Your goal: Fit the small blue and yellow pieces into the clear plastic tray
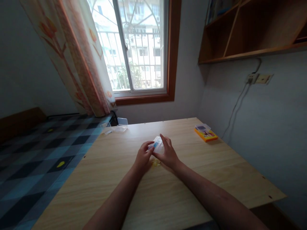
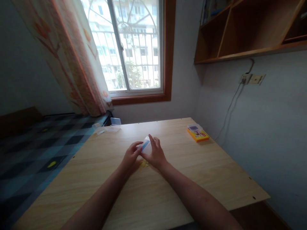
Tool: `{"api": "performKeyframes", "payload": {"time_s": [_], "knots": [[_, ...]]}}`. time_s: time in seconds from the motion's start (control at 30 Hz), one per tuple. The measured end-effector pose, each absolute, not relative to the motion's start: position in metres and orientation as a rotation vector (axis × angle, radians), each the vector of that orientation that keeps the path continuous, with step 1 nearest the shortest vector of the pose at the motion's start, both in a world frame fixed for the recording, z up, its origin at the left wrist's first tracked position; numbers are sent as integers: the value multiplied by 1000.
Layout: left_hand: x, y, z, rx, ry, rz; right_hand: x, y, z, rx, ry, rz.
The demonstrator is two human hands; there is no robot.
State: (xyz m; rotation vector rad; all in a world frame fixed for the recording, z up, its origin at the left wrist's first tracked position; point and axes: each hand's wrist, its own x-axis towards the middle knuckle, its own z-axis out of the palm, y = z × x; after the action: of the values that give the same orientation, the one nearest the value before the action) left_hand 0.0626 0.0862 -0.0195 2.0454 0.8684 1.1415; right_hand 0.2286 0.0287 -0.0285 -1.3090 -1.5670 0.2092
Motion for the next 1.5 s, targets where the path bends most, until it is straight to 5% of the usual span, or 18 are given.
{"api": "performKeyframes", "payload": {"time_s": [0.4, 0.8, 1.5], "knots": [[57, 87, -14, 2255, 765, 1160, 234, 28, -40, -989, -1692, 445], [55, 61, 18, 2675, 445, 1157, 263, 24, -23, -779, -1298, 1358], [55, 59, 13, 2507, 509, 1236, 249, 18, -23, -749, -1114, 1414]]}}
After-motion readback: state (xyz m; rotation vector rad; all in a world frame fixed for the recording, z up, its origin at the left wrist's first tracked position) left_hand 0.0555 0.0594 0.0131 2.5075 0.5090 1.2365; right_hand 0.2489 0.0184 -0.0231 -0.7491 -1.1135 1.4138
